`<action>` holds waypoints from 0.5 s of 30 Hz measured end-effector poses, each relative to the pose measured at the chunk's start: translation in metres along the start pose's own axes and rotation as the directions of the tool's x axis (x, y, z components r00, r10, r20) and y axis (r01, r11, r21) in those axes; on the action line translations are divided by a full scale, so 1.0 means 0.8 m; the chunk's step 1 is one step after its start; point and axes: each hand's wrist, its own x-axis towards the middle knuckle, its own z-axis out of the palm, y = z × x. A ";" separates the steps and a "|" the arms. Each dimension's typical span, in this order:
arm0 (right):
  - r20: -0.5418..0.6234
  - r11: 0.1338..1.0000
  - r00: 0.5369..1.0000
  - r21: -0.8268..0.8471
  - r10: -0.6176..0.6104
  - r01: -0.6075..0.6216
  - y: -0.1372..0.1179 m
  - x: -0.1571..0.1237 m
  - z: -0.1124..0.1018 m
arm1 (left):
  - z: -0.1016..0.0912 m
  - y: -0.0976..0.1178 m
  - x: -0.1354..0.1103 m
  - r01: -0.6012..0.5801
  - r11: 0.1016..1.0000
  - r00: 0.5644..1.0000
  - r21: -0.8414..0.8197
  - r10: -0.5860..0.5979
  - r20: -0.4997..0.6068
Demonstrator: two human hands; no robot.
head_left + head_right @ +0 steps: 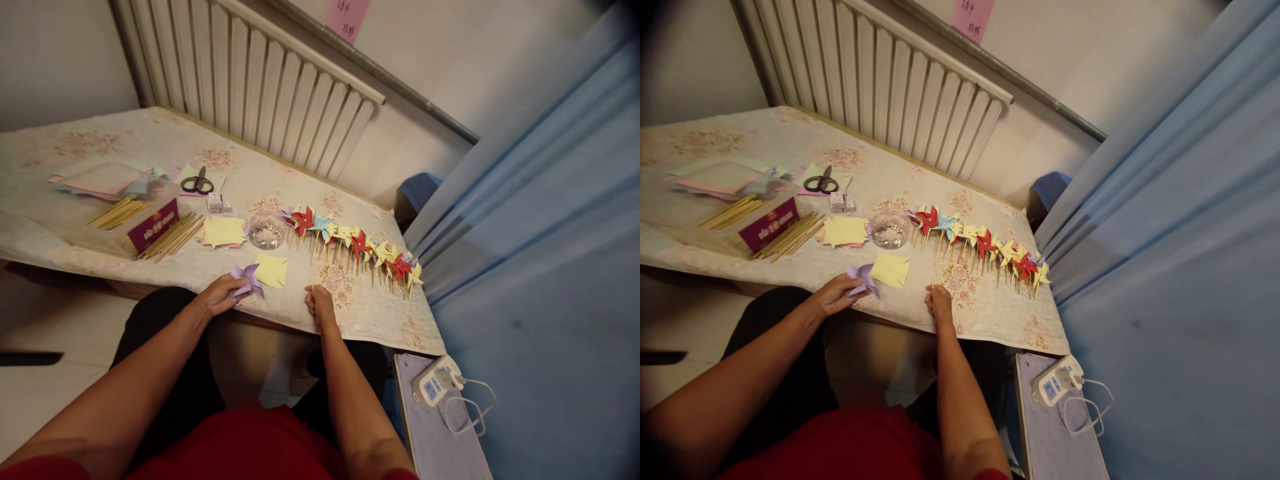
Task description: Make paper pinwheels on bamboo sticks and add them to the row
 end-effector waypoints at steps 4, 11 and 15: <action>0.006 1.000 1.000 0.017 -0.003 0.003 0.000 -0.001 0.000 | 0.000 0.000 0.000 -0.003 1.000 1.000 -0.001 0.003 -0.004; 0.022 0.999 1.000 0.053 -0.008 0.007 -0.002 -0.003 -0.001 | -0.002 0.000 0.002 0.001 1.000 1.000 0.009 -0.001 0.000; 0.018 0.998 1.000 0.065 -0.017 0.016 -0.003 -0.005 -0.001 | -0.003 -0.001 0.002 -0.009 1.000 1.000 0.016 0.009 0.000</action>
